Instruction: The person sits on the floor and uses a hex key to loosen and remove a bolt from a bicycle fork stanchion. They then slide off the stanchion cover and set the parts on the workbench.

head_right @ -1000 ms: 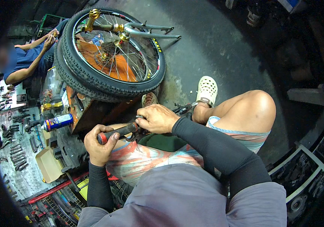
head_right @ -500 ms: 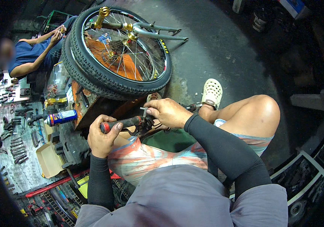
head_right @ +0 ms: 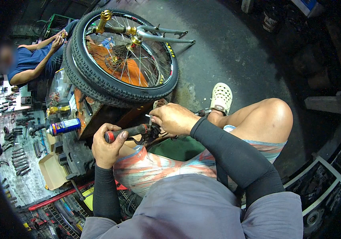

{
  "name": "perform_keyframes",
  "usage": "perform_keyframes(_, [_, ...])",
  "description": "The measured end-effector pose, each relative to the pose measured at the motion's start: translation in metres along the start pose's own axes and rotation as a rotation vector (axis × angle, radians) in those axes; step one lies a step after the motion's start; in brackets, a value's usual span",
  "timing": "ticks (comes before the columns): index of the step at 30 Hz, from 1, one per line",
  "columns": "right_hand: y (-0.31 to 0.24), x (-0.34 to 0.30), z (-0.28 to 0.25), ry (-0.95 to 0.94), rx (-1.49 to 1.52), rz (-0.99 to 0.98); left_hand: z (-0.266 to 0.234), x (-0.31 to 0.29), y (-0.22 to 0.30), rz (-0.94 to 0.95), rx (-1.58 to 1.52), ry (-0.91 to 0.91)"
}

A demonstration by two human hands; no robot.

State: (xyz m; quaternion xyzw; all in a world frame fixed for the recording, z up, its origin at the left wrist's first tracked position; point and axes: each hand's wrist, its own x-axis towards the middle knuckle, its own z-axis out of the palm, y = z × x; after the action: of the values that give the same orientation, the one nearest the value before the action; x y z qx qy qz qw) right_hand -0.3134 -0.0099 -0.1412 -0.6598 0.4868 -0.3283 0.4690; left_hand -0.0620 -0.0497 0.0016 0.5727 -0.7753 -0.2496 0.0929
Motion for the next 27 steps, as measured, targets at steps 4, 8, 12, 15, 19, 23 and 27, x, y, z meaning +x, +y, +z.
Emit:
perform_keyframes(4, [0.028, 0.004, 0.016, 0.107, 0.066, -0.147, 0.000, 0.000, 0.001, -0.012, -0.014, -0.004])
perform_keyframes(8, [0.031, 0.005, 0.017, 0.118, 0.069, -0.178, 0.001, 0.001, -0.007, 0.018, -0.048, 0.001])
perform_keyframes(12, [0.025, 0.004, 0.013, 0.091, 0.025, -0.146, 0.000, 0.002, -0.008, 0.017, -0.057, -0.006])
perform_keyframes(15, [0.018, 0.002, 0.012, 0.064, 0.010, -0.085, 0.000, 0.000, -0.008, 0.027, -0.051, -0.004])
perform_keyframes(19, [0.016, 0.000, 0.010, 0.067, 0.013, -0.088, 0.000, -0.002, 0.000, 0.012, -0.008, 0.004])
perform_keyframes(23, [0.003, -0.002, 0.002, 0.042, 0.022, -0.027, 0.003, -0.002, 0.001, 0.023, -0.010, 0.025])
perform_keyframes(27, [0.000, -0.001, 0.000, 0.045, -0.045, -0.027, 0.002, -0.001, 0.005, -0.015, -0.030, 0.006])
